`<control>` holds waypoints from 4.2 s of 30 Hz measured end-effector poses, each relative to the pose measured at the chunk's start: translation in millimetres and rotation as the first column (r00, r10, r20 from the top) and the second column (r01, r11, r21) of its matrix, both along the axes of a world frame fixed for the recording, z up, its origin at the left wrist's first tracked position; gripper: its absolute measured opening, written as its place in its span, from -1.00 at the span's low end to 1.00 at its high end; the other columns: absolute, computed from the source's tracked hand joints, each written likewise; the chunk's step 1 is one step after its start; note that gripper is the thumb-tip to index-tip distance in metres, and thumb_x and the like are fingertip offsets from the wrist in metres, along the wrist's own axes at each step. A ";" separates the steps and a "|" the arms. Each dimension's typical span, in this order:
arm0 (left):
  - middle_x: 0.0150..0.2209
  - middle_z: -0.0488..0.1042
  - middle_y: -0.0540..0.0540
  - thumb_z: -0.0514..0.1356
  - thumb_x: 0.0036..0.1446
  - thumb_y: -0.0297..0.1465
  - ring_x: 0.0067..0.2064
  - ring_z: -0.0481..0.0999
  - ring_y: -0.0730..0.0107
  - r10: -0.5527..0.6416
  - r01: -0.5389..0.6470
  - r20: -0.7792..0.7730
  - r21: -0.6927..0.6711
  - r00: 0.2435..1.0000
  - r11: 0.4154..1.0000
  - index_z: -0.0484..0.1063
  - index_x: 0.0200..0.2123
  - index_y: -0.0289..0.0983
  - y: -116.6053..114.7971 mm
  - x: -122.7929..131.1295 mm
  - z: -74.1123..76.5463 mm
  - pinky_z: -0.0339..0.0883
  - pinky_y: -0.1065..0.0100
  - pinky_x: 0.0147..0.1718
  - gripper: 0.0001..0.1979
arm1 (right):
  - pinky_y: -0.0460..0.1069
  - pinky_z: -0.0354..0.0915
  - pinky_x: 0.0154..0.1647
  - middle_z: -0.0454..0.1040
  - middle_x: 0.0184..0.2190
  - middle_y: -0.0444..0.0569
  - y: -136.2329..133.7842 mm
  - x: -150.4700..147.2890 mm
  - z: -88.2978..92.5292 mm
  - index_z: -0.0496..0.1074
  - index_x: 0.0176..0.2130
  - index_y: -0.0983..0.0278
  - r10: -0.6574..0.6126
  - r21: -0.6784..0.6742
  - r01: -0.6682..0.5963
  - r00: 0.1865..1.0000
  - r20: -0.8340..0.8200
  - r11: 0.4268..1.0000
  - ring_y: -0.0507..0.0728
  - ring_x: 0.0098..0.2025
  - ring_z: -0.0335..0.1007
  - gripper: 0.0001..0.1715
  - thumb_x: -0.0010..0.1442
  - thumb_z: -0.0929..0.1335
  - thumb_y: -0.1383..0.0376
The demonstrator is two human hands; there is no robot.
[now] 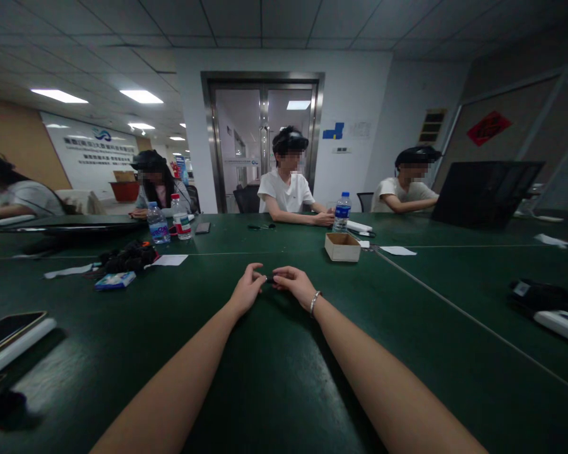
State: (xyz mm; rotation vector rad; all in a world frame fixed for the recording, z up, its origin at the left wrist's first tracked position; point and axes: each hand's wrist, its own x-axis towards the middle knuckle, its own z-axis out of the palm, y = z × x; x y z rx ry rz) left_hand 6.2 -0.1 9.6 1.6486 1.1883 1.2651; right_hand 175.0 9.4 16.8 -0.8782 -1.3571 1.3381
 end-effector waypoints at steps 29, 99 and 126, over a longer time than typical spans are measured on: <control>-0.52 0.31 0.04 0.03 0.08 -0.21 -0.54 0.27 0.53 -0.007 0.007 0.005 -0.027 1.000 1.000 0.27 -0.08 -0.25 -2.6 1.1 1.6 0.15 0.47 -0.54 -0.63 | -0.09 0.33 -0.40 0.46 -0.45 -0.10 -0.1 0.2 1.6 0.42 -0.29 0.33 0.007 -0.014 -0.007 1.000 0.003 1.000 -0.01 -0.46 0.42 -0.67 -0.14 0.46 0.33; -0.43 0.40 0.00 0.06 0.08 -0.18 -0.36 0.38 0.42 -0.074 0.085 -0.171 0.057 0.982 0.995 0.36 -0.36 -0.25 -7.8 -0.9 2.1 0.24 0.39 -0.33 -0.74 | -0.04 0.13 -0.35 0.42 -0.31 -0.02 -24.6 -6.6 21.2 0.30 -0.17 0.22 -0.389 0.501 -0.194 0.422 0.819 0.844 0.10 -0.30 0.31 -0.73 0.13 0.27 0.16; -0.05 0.34 -0.27 -0.04 0.05 -0.25 0.08 0.11 -0.11 0.420 -0.255 -0.907 0.397 0.038 0.881 0.43 -0.13 -0.27 -143.5 -158.8 54.9 -0.05 -0.10 -0.03 -0.60 | 0.00 0.18 -0.34 0.43 -0.44 0.02 -82.8 257.7 30.0 0.29 -0.48 0.22 -0.439 0.433 0.154 0.002 0.899 0.888 0.15 -0.40 0.33 -0.67 0.07 0.19 0.04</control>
